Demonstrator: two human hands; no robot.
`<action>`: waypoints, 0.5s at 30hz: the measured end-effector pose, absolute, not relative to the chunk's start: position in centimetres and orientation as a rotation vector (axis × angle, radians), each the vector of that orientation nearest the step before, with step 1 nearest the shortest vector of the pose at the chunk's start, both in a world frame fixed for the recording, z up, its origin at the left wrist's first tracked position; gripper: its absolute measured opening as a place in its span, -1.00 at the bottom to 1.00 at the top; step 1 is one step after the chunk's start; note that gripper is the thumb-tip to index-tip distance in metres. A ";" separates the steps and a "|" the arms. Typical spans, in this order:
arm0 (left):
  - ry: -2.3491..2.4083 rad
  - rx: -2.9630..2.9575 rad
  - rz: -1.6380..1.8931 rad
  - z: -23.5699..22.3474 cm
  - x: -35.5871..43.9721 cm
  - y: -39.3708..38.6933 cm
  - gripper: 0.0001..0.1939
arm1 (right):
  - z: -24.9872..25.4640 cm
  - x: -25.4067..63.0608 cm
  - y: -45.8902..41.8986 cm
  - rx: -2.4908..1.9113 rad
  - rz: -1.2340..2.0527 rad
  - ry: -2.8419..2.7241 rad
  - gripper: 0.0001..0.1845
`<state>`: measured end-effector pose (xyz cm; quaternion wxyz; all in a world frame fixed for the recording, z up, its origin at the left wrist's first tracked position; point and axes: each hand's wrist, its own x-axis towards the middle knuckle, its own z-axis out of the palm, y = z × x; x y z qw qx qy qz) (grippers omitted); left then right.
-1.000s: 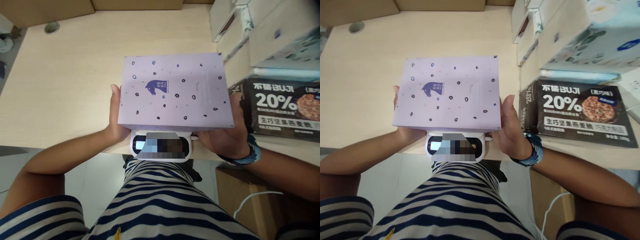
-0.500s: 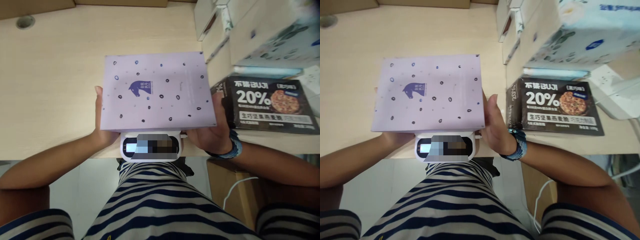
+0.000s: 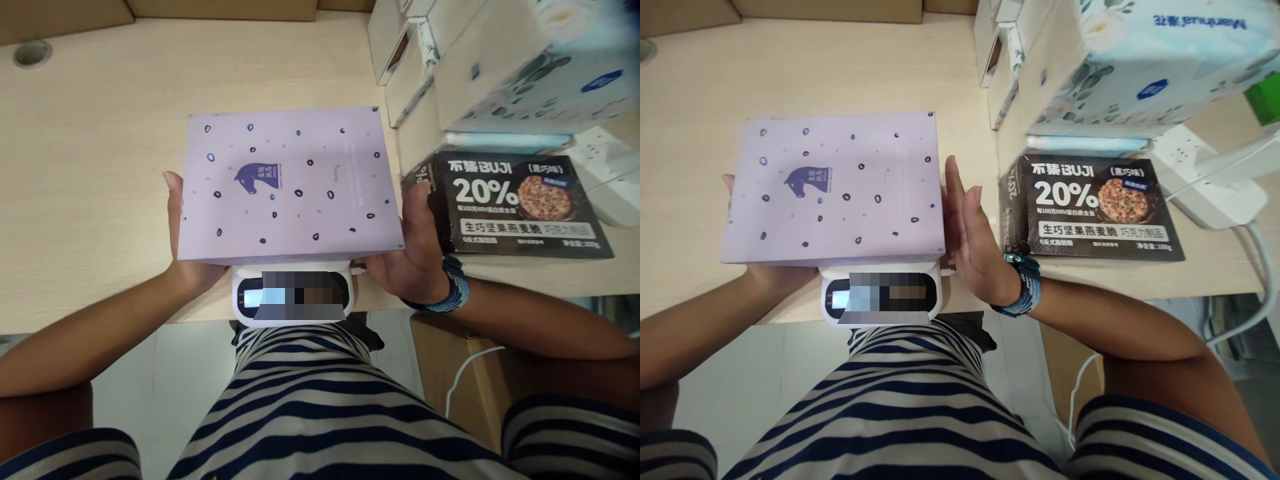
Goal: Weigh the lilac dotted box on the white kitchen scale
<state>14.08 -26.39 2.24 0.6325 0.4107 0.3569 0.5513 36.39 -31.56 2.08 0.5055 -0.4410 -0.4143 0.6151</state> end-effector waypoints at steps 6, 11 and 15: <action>0.849 0.876 1.229 2.4 14.2 -26.5 -0.27 | 2.1 36.4 -31.3 -1.212 1.477 -1.075 -0.13; 0.899 0.818 1.255 2.7 14.3 -26.7 -0.31 | 2.1 36.3 -31.4 -1.153 1.527 -1.039 0.07; 0.936 0.659 1.248 2.7 13.8 -27.0 -0.22 | 2.2 36.2 -31.4 -1.150 1.549 -1.058 0.14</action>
